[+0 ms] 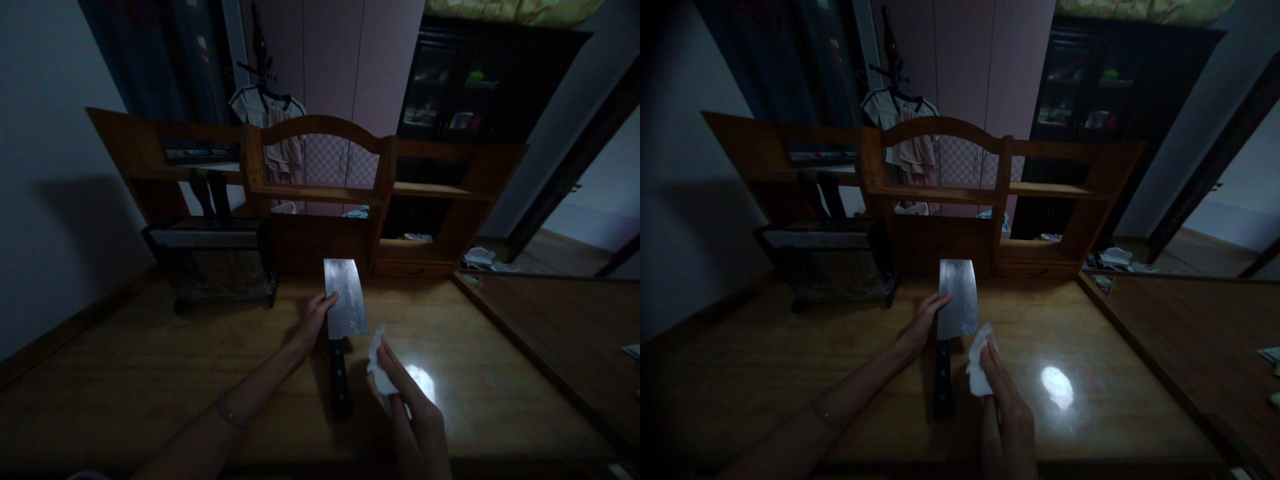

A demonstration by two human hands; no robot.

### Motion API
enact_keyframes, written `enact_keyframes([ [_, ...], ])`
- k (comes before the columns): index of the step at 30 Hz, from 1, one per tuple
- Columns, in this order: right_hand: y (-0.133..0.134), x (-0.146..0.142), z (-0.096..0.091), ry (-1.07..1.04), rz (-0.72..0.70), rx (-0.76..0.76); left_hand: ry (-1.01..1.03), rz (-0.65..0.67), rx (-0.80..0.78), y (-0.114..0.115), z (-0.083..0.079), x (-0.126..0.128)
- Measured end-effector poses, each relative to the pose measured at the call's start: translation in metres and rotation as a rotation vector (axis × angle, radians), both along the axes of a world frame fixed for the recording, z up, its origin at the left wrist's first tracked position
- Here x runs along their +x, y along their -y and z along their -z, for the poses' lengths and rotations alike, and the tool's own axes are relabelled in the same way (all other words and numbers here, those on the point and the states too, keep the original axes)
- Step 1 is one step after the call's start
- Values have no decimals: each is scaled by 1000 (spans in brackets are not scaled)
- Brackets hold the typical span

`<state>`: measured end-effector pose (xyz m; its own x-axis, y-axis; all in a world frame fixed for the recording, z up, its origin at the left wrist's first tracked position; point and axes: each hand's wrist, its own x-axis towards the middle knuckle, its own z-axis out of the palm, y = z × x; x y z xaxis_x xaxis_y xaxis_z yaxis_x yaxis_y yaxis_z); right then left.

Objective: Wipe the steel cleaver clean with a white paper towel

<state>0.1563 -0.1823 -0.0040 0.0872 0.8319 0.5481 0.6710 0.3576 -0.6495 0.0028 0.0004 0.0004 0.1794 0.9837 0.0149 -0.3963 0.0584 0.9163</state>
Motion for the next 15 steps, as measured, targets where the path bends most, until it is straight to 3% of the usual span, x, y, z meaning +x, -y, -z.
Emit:
enact_keyframes([
  [8, -16, -46, -9, 113, -248, -84, 7, 13, 16, -3, 0, -1],
  [15, -5, -38, 0, 230, -290, -146, -4, -2, 6, -4, 5, -1],
])
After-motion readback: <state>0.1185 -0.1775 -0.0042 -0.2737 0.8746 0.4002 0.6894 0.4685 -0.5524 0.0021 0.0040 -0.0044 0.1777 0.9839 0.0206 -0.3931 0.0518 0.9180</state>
